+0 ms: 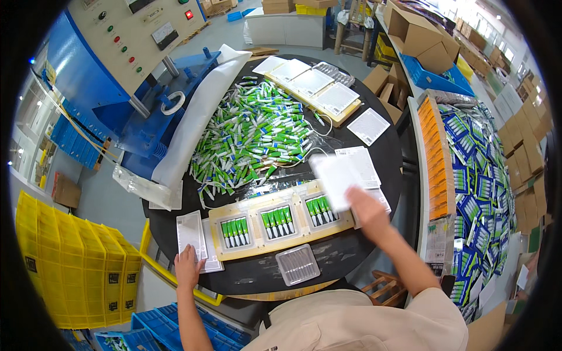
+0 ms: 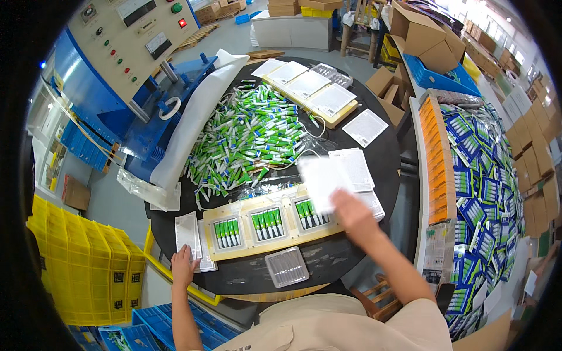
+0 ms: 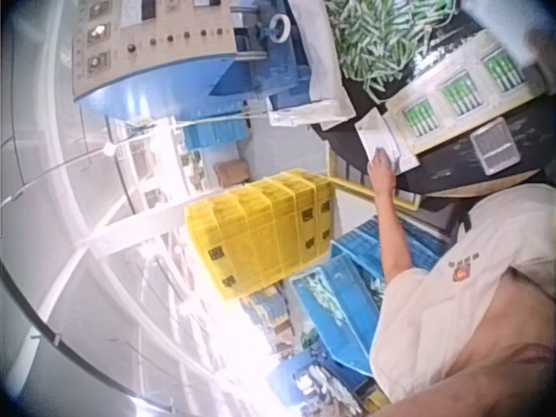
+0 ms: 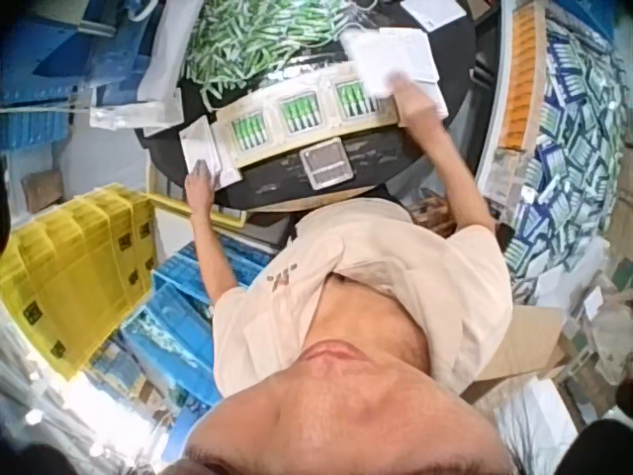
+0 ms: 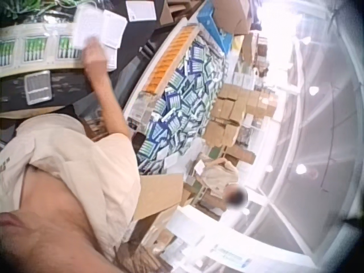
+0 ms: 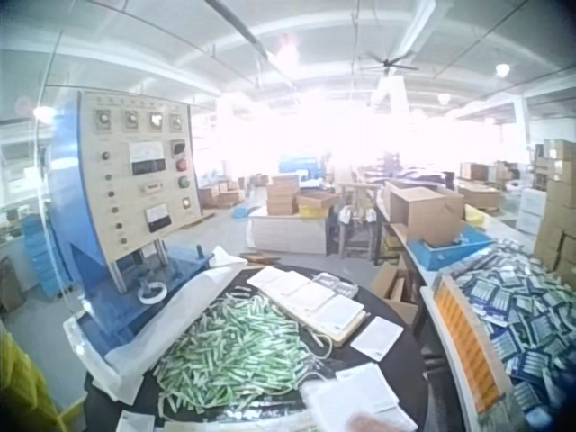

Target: The person places green cylindrical batteries into a wooden jig with three compartments, then covers each compartment with a clear plastic sheet and a white paper label. The person repeats this process multiple times, handling batteries, plastic sheets, and labels by hand.

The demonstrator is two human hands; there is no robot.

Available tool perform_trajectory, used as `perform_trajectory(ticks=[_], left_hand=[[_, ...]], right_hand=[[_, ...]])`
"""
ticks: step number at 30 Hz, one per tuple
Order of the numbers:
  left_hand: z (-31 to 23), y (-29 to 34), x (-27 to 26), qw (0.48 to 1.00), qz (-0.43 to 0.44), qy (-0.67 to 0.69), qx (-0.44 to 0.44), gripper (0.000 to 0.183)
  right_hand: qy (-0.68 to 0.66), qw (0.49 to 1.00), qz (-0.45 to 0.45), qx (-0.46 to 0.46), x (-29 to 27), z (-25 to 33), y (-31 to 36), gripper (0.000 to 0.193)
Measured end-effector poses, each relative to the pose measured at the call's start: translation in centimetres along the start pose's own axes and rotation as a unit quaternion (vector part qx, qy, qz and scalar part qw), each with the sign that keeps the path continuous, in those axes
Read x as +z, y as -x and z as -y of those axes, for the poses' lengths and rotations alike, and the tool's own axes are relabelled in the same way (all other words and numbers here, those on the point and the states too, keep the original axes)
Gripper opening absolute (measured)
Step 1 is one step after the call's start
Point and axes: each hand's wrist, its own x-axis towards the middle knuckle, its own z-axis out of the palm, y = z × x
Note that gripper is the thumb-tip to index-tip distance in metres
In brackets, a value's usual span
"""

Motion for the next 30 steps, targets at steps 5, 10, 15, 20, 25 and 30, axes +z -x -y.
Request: perform_trajectory(ticks=[5, 10, 15, 20, 25, 30], left_hand=[[-0.7, 0.7, -2.1, 0.991, -0.133, 0.004, 0.016, 0.035], [-7.1, 1.3, -5.4, 0.950, -0.305, 0.002, 0.067, 0.025], [-16.4, 0.3, -2.7, 0.945, -0.264, 0.038, 0.188, 0.035], [-19.9, 0.6, 0.7, 0.954, -0.225, -0.003, 0.197, 0.043], [-19.8, 1.2, 1.0, 0.954, -0.247, 0.012, 0.172, 0.045], [-18.4, -0.5, -0.2, 0.972, -0.149, 0.078, 0.163, 0.063]], right_hand=[[0.061, 0.992, 0.104, -0.023, 2.5, 8.0, 4.7, 0.035], [0.074, 0.980, 0.180, -0.031, 3.4, 8.0, 4.3, 0.042], [-0.068, 0.946, 0.291, 0.127, 0.4, 2.8, 0.2, 0.046], [0.100, 0.929, 0.315, 0.166, 4.0, -6.7, -1.8, 0.064], [0.128, 0.928, 0.344, 0.066, 6.4, -9.9, -0.7, 0.045], [0.139, 0.971, 0.180, 0.073, 5.0, -9.5, -0.3, 0.031]])
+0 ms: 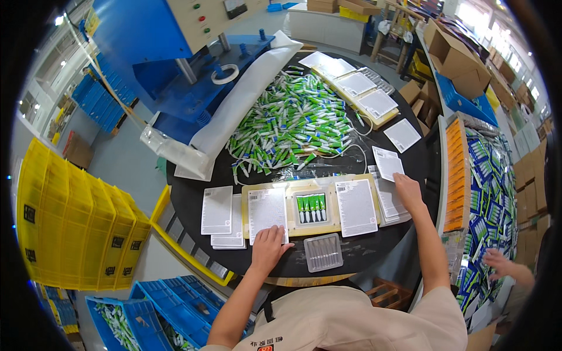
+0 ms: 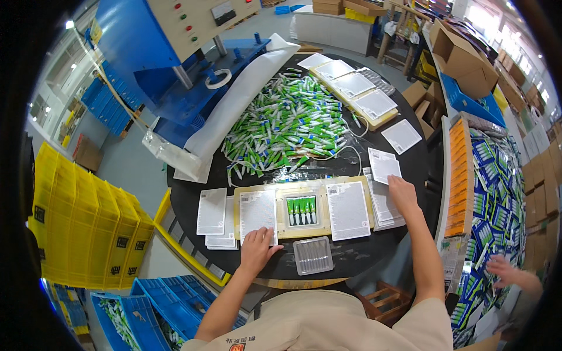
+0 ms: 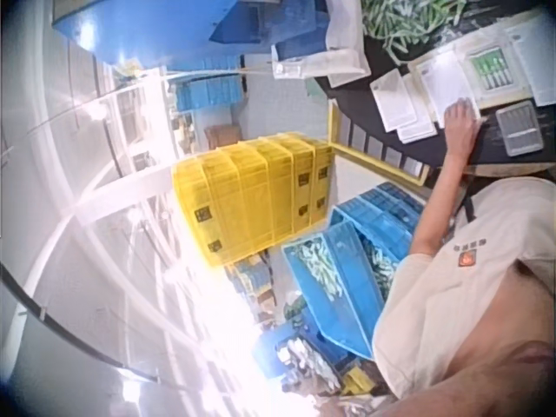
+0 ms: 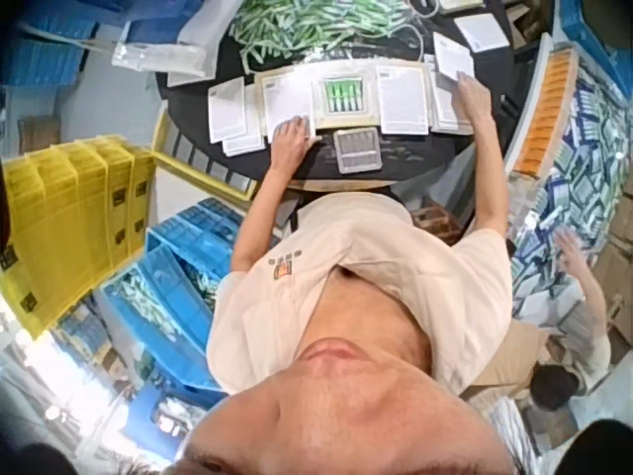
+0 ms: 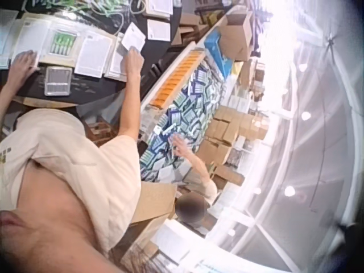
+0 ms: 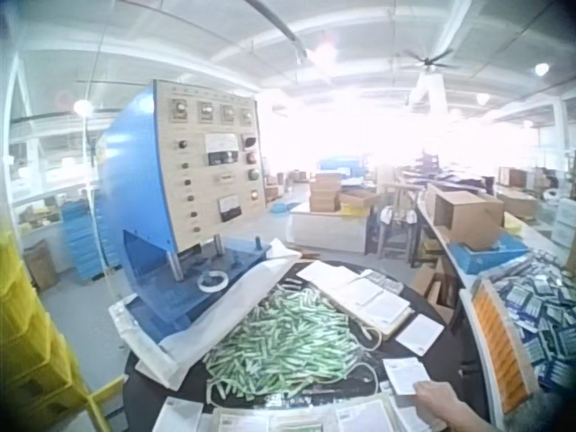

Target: The person places green cylindrical batteries into a wooden jig with three compartments, then covers each compartment with a clear plastic sheet and a white paper label. The person repeats this process multiple times, handling batteries, plastic sheets, and labels by hand.

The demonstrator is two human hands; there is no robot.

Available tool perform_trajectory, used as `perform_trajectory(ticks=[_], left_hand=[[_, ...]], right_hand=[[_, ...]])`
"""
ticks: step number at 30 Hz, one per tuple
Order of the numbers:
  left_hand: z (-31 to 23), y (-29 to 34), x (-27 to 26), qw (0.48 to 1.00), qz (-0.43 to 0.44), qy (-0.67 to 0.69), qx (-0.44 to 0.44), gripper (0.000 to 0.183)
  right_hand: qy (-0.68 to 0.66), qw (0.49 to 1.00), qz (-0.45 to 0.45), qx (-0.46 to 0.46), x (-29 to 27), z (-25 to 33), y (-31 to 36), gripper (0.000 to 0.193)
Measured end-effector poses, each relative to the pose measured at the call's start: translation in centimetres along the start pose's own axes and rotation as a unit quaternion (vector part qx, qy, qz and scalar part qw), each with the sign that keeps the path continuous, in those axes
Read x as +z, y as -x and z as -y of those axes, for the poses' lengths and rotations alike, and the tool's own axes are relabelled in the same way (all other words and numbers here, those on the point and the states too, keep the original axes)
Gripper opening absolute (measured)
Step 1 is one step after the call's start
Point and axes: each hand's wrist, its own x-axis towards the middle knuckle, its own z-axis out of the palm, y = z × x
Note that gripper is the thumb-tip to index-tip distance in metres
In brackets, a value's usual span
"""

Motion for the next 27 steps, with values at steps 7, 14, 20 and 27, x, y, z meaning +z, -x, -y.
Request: perform_trajectory(ticks=[7, 14, 20, 27], left_hand=[[1.3, 0.6, -0.6, 0.993, 0.107, -0.019, -0.041, 0.077], [1.4, 0.9, 0.7, 0.997, 0.071, -0.017, -0.028, 0.074], [1.7, 0.6, -0.1, 0.997, 0.068, 0.004, -0.030, 0.071], [-1.4, -0.4, -1.0, 0.997, 0.057, 0.059, 0.006, 0.075]], right_hand=[[-0.039, 0.997, -0.044, 0.059, -4.7, 5.1, 1.1, 0.029], [-0.164, 0.967, -0.155, -0.118, -7.2, 22.9, 3.7, 0.038], [-0.119, 0.982, -0.094, -0.113, -3.2, 26.8, 6.1, 0.040], [-0.046, 0.992, -0.029, -0.115, -2.6, 27.9, 4.7, 0.047]])
